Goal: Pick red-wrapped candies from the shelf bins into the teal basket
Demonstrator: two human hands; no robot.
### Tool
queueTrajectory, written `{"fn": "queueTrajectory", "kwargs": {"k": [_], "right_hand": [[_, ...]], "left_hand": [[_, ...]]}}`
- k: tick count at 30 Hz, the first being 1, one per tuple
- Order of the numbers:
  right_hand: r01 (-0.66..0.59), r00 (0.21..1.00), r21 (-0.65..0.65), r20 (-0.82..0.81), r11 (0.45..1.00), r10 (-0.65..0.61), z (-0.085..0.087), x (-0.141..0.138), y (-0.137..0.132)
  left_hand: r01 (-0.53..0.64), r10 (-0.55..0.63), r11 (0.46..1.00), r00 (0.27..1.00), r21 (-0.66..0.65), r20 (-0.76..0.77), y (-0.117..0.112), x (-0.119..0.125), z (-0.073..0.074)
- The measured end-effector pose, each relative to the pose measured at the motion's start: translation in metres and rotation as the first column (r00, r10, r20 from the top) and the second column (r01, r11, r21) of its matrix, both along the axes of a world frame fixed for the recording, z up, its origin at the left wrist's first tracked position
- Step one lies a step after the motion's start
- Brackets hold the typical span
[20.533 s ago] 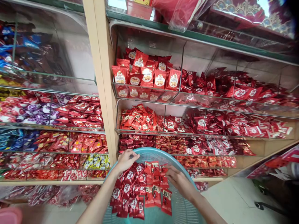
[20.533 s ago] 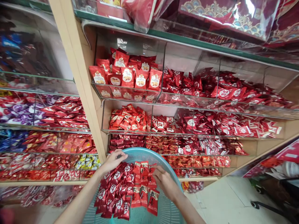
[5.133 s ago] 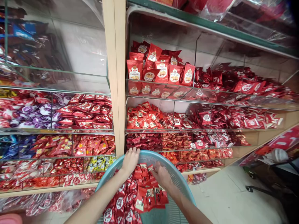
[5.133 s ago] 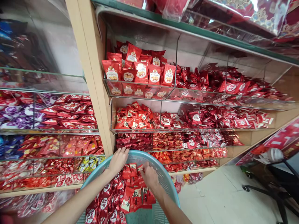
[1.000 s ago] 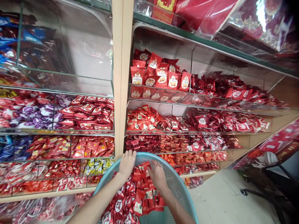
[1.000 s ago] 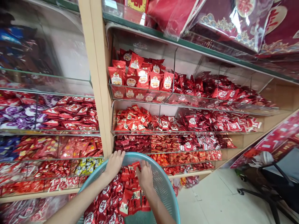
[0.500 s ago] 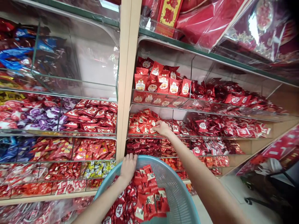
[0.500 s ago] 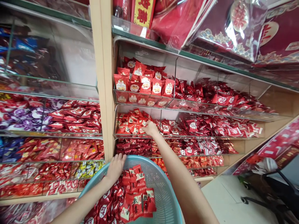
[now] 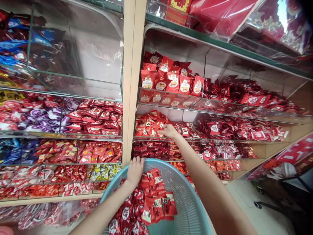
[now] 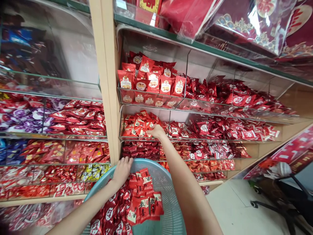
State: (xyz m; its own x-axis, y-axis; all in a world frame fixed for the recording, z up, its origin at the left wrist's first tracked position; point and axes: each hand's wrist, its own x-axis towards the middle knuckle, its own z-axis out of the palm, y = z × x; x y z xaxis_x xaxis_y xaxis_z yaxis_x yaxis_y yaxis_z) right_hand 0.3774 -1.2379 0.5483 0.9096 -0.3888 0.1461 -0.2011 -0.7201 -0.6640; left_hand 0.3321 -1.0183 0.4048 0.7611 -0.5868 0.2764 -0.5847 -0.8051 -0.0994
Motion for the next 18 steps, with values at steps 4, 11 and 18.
{"fn": "queueTrajectory", "kwargs": {"k": [4,11,18], "right_hand": [[-0.014,1.000,0.023,0.011,1.000,0.014,0.000,-0.003,0.000],[-0.043,0.995,0.070,0.095,0.997,0.036,0.004,-0.013,-0.002],[-0.020,0.976,0.137,0.219,0.990,-0.010,0.006,-0.017,0.000]], "left_hand": [[0.003,-0.003,1.000,1.000,-0.013,-0.004,0.000,-0.001,0.001],[-0.001,0.001,1.000,1.000,-0.025,-0.014,-0.001,0.000,0.000],[0.004,-0.004,1.000,1.000,0.002,0.003,0.000,-0.001,-0.001]]}}
